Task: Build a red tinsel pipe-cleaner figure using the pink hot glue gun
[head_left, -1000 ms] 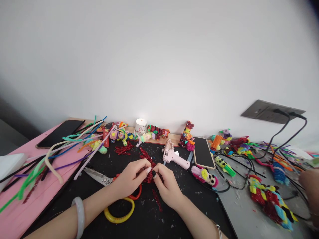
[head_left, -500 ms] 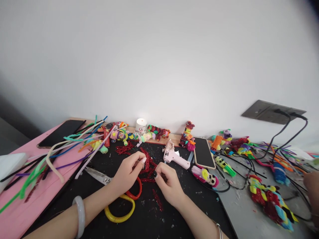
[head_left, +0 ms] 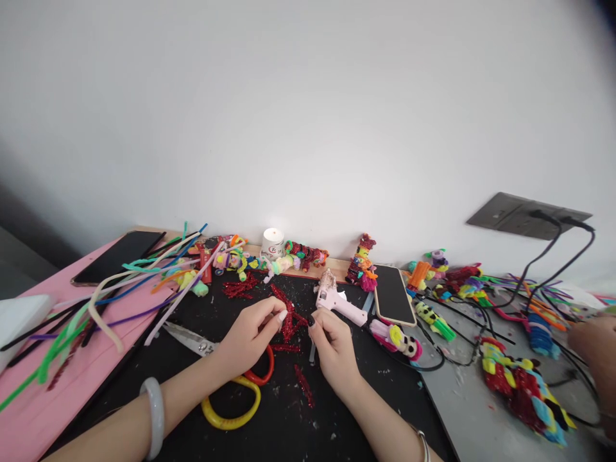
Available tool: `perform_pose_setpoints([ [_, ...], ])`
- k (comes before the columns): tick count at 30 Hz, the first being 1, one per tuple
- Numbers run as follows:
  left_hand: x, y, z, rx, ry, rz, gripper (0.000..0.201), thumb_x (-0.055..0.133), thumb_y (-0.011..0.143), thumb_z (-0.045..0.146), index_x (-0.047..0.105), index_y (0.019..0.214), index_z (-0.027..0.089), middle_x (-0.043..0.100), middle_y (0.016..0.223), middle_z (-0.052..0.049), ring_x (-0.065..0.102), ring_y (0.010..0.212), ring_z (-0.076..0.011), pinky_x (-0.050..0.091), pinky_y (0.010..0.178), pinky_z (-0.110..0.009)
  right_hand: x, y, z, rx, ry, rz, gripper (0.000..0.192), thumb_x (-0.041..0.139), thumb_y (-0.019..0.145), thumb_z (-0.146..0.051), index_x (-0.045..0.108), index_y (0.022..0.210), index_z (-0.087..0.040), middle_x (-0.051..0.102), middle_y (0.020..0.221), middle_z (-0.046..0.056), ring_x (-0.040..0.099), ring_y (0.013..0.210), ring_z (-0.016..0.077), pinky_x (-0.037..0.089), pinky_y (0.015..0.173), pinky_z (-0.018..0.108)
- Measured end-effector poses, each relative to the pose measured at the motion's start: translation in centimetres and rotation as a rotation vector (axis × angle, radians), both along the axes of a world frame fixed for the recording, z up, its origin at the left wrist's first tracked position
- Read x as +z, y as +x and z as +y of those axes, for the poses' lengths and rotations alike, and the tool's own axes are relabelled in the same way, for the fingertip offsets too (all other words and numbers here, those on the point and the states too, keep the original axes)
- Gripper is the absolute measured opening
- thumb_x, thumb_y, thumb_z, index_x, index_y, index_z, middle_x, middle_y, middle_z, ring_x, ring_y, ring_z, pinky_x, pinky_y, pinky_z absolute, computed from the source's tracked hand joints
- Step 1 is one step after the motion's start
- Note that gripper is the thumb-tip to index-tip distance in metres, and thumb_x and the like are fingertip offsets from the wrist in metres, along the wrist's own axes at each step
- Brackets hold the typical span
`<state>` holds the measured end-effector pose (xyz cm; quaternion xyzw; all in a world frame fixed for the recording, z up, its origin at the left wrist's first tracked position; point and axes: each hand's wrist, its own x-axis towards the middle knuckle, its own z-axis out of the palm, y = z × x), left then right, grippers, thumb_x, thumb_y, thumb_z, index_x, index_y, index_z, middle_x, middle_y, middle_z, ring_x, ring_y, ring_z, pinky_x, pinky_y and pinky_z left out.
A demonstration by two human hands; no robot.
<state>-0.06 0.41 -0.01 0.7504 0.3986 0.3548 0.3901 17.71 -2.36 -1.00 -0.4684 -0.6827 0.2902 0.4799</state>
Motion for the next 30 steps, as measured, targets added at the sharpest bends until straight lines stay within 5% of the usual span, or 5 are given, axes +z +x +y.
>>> perform_pose_setpoints([
  [12, 0.2, -0.2, 0.14, 0.033, 0.008, 0.001, 0.021, 0.037, 0.092, 0.027, 0.049, 0.078, 0.017, 0.042, 0.063, 0.004, 0.04, 0.056, -0.0108, 0.034, 0.054, -0.022, -0.16, 0.05, 0.21, -0.036, -0.053, -0.031, 0.021, 0.043, 0.09, -0.02, 0.055, 0.074, -0.018, 0.054, 0.07, 0.0, 0.049, 0.066, 0.0147, 0.039, 0.062, 0.026],
  [17, 0.0, -0.2, 0.09, -0.01, 0.034, 0.037, 0.021, 0.037, 0.093, 0.027, 0.051, 0.081, 0.016, 0.044, 0.066, 0.004, 0.041, 0.058, -0.0113, 0.034, 0.057, -0.022, -0.15, 0.04, 0.25, -0.007, -0.001, -0.018, 0.025, 0.043, 0.088, -0.011, 0.064, 0.097, -0.021, 0.065, 0.092, 0.004, 0.058, 0.087, 0.0171, 0.044, 0.077, 0.029],
  [20, -0.02, -0.22, 0.1, -0.026, 0.051, 0.065, 0.021, 0.037, 0.093, 0.026, 0.051, 0.082, 0.017, 0.047, 0.068, 0.003, 0.044, 0.061, -0.0123, 0.036, 0.059, -0.023, -0.05, 0.01, 0.2, -0.015, 0.0, -0.022, 0.032, 0.045, 0.085, -0.008, 0.063, 0.106, -0.023, 0.064, 0.099, 0.004, 0.059, 0.083, 0.0159, 0.046, 0.071, 0.027],
  [30, 0.09, -0.15, 0.04, -0.119, 0.089, 0.107, 0.02, 0.036, 0.092, 0.024, 0.049, 0.079, 0.018, 0.049, 0.072, 0.001, 0.047, 0.066, -0.0132, 0.038, 0.064, -0.023, 0.39, -0.2, -0.29, 0.065, -0.036, -0.191, 0.021, 0.035, 0.094, -0.02, 0.055, 0.085, -0.019, 0.056, 0.08, 0.002, 0.053, 0.075, 0.0153, 0.04, 0.068, 0.026],
])
